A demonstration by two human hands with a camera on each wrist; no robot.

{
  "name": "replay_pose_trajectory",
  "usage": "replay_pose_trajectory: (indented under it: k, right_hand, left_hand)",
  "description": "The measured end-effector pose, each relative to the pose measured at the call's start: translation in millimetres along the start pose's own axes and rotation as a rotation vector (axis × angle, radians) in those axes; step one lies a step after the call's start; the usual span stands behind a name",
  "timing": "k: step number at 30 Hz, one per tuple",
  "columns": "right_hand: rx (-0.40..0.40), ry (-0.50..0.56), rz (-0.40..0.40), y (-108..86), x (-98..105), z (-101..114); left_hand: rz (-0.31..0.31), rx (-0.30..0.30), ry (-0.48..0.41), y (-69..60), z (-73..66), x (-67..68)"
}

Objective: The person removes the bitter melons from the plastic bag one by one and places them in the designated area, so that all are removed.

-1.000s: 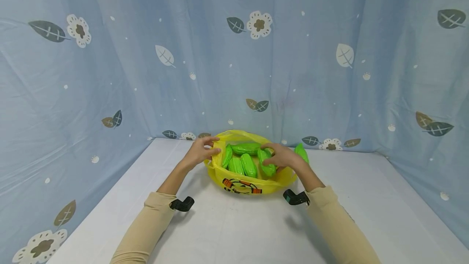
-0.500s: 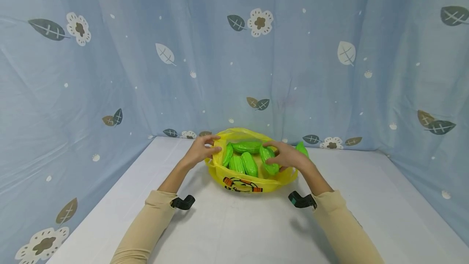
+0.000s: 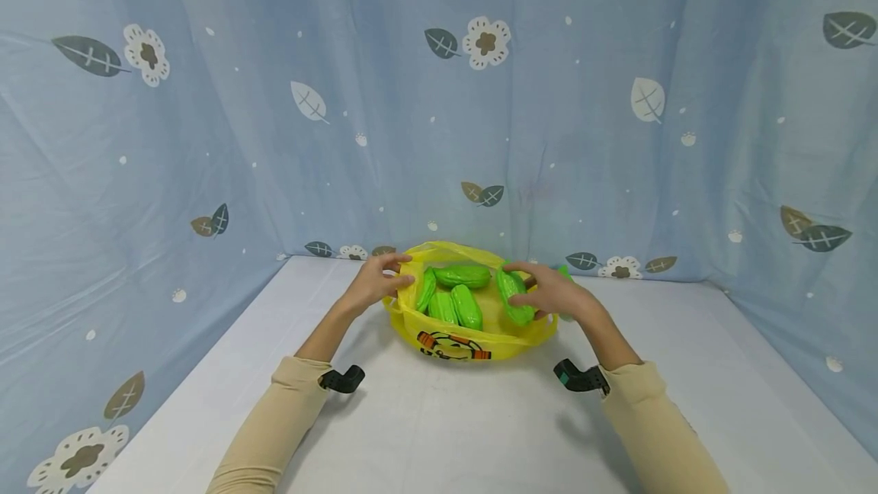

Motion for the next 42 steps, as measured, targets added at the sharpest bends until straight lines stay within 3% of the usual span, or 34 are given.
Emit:
replay_pose_trajectory:
  k: [16,42]
  right_hand:
    - [0.015,-0.006,-0.002,-14.3,14,-3]
    - [0.008,0.010,-0.083,-18.8,44,-46]
  left_hand:
    - [-0.004,0.004,0.003,0.2,-1.8,1.1]
    - [0.007,-0.006,-0.003,-0.1,-2.6,0.1]
Point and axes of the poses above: each hand's wrist, its own y-axis towards the middle knuckle, its own x-axis out of the back of the hand, z = x × y, the point moved 8 cm from there along y, towards the middle knuckle, and after that the axes turned 12 degrees about -x, right-handed, at the moved point
